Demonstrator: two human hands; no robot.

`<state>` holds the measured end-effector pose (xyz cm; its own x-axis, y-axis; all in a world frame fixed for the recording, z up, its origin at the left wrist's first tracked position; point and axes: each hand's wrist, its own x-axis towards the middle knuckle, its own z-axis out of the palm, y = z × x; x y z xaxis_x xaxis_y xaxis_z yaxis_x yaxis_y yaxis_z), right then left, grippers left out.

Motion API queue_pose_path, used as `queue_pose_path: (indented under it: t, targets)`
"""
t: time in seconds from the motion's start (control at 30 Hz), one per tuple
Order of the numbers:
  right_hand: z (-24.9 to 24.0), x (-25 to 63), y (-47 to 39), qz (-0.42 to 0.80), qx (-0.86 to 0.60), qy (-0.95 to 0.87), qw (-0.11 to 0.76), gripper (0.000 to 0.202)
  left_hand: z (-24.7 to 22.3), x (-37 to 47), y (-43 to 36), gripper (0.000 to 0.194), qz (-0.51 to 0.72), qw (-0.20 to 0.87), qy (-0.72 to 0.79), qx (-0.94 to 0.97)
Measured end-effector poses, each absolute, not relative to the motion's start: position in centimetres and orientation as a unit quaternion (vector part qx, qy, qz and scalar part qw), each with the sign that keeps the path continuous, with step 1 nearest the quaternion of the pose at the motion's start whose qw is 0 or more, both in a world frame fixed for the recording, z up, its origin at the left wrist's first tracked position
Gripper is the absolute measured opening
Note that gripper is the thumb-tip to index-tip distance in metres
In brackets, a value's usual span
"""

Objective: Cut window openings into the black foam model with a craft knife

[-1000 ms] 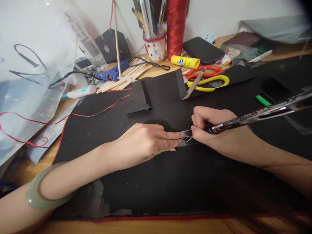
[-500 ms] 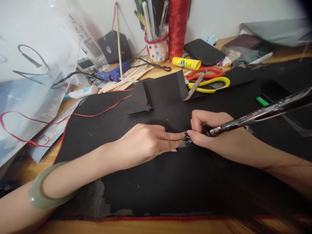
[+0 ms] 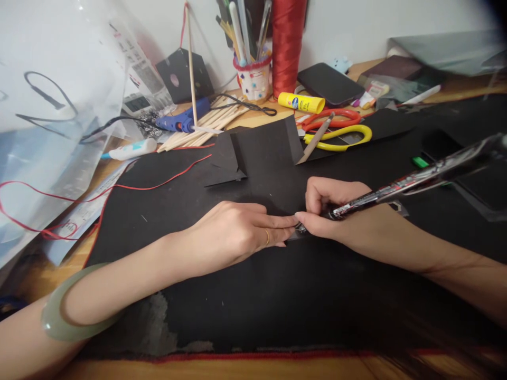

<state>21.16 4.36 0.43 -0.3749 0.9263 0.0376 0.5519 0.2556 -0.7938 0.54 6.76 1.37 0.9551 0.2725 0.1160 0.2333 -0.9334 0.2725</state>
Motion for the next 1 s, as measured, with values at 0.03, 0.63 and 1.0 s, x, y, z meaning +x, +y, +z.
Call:
queue_pose_path:
  t: [0.03, 0.63, 1.0]
  targets:
    - [0.5, 21.2, 4.3, 0.36, -0.494, -0.748, 0.26, 0.021, 1.4, 0.5, 6.7, 0.029, 0.077, 0.13, 0.131, 0.98]
    - [0.7, 22.6, 5.2, 0.343, -0.533, -0.651, 0.417, 0.03, 1.5, 0.8, 6.5, 0.038, 0.076, 0.147, 0.136, 0.977]
    - [0.9, 23.9, 4.6, 0.398, -0.528, -0.642, 0.387, 0.022, 2.1, 0.9, 6.5, 0.036, 0.064, 0.144, 0.112, 0.981]
